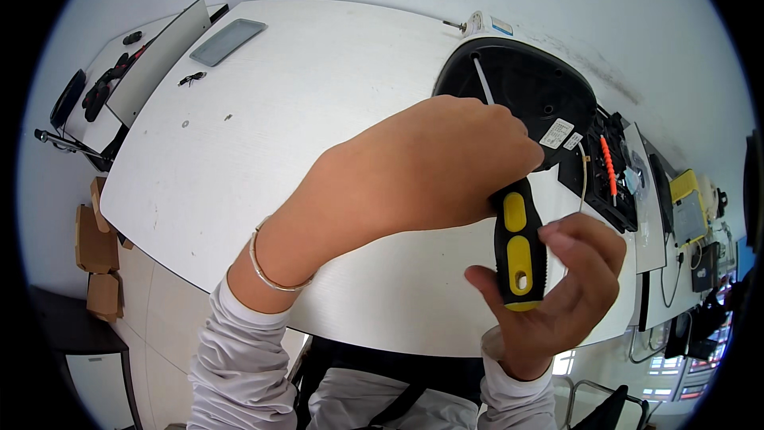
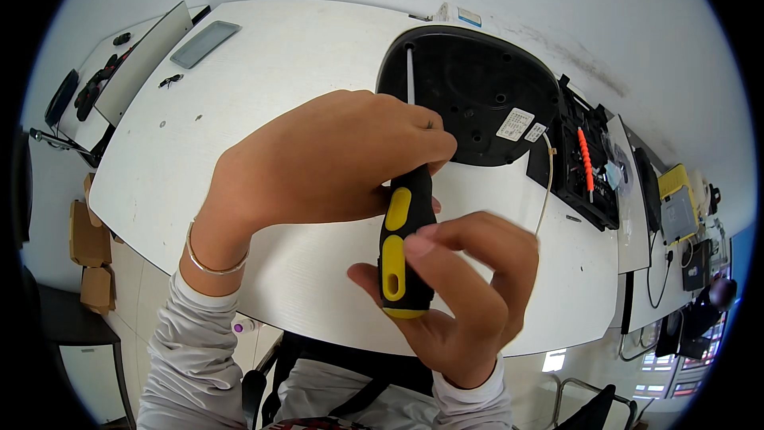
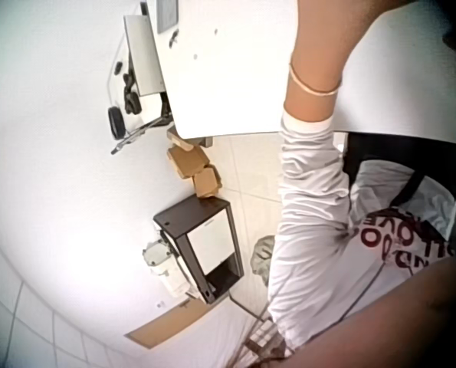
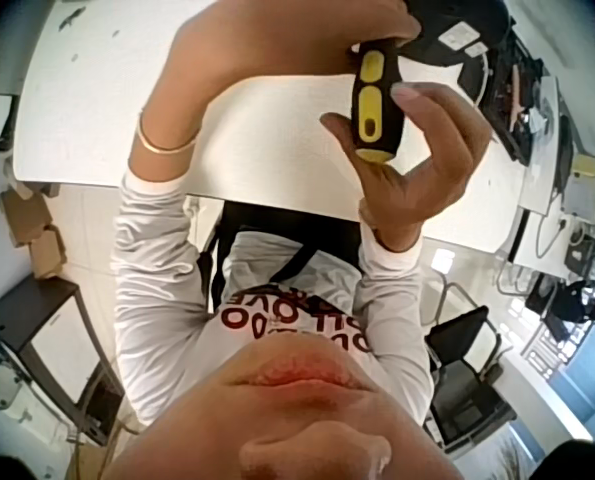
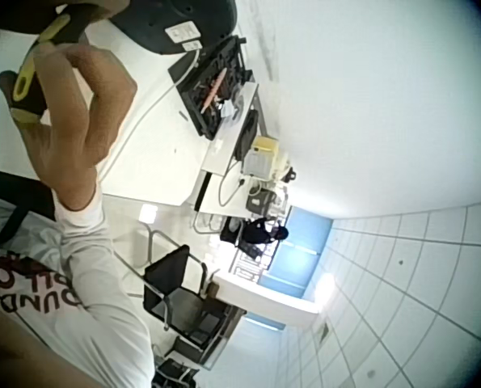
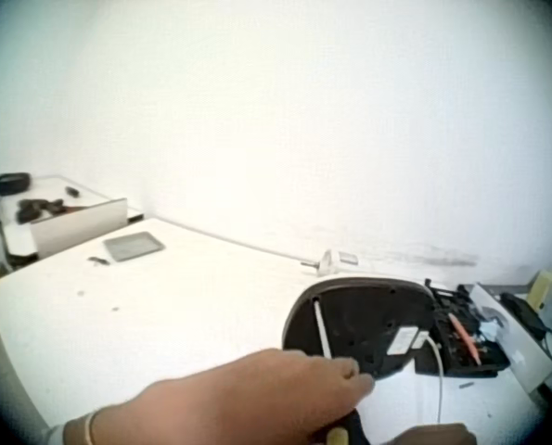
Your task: The person uses a screwdriver to tighten screws into the motor housing of a white electric fan, then flips the fan base over and tightens screws on the underside. The task involves sequential screw insertion and tightening on both the motor and base components.
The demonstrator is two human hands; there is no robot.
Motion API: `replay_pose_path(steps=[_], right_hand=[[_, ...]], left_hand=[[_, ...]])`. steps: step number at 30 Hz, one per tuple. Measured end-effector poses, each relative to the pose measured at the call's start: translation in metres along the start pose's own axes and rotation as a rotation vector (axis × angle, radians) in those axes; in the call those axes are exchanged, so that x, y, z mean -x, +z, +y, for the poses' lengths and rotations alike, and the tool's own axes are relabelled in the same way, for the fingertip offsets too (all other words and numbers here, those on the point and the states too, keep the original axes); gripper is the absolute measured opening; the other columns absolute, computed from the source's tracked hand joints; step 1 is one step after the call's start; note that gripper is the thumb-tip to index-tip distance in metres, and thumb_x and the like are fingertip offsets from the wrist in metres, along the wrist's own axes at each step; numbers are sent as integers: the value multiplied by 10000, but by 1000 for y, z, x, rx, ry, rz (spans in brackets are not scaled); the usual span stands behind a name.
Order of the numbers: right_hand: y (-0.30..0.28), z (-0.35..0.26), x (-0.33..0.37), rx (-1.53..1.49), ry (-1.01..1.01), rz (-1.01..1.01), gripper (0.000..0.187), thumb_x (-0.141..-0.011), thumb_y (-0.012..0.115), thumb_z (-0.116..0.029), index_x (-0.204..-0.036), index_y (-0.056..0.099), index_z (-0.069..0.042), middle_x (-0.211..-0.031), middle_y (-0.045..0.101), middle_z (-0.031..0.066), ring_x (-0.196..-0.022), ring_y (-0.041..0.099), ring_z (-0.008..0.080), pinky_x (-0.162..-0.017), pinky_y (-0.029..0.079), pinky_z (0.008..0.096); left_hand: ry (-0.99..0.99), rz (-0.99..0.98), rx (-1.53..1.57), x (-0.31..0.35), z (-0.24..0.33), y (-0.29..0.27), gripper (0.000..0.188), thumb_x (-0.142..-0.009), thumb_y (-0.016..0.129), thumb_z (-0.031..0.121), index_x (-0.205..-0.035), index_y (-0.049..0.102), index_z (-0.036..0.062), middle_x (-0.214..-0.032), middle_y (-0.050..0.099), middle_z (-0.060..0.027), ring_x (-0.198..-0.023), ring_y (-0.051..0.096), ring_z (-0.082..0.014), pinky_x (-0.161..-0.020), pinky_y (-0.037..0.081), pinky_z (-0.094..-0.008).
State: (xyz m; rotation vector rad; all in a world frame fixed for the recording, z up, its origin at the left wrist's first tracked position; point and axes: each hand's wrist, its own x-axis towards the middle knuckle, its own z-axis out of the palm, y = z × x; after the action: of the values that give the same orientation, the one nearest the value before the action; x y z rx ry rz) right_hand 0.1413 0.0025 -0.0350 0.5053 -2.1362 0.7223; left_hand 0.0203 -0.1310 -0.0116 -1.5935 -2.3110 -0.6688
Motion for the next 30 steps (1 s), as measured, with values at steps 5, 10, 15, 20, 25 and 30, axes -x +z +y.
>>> replay_pose_path(steps=[5,10,15,20,25,30], right_hand=[[6,2,0,-104,-122,-62,314,-709,694,-92,-1004,596,-138,-1035,623,117,-972,577,256,-835,473,350],[11,1,-1,-102,-82,63,425,-680,744,-100,-1063,566,-144,-1139,542,163,-1050,516,307,-797,464,355],[-1,3,1,14,-68,5,314,-654,759,-124,-938,629,-149,-1015,611,64,-956,566,253,-741,473,343],[6,0,1,25,-131,-130,251,-698,709,-168,-936,633,-189,-1009,618,57,-969,558,250,-799,455,360],[4,-2,1,20,28,58,375,-595,802,-137,-926,627,-167,-1035,557,72,-916,545,256,-759,460,344],[-6,5,2,80,-156,-169,377,-595,796,-141,-934,631,-166,-1052,559,79,-951,528,267,-832,446,352]], left_hand=[[-73,-69,20,-2,0,-3,183,-661,648,27,-748,490,56,-719,525,-63,-685,543,-276,-564,400,-358],[-15,8,11,4,-2,-1,160,-685,641,56,-740,490,57,-705,524,-63,-666,542,-284,-548,398,-358],[-27,-24,11,-1,0,-3,161,-672,636,32,-752,498,57,-714,531,-54,-678,547,-276,-559,400,-356],[-76,-72,14,0,-1,-3,176,-682,658,62,-741,492,55,-710,530,-55,-677,548,-273,-562,399,-356],[33,49,2,1,-4,4,171,-677,643,62,-729,481,52,-692,521,-59,-657,540,-277,-549,394,-357],[-71,-47,24,0,0,-3,171,-661,640,34,-730,485,58,-702,524,-56,-670,542,-275,-554,396,-357]])
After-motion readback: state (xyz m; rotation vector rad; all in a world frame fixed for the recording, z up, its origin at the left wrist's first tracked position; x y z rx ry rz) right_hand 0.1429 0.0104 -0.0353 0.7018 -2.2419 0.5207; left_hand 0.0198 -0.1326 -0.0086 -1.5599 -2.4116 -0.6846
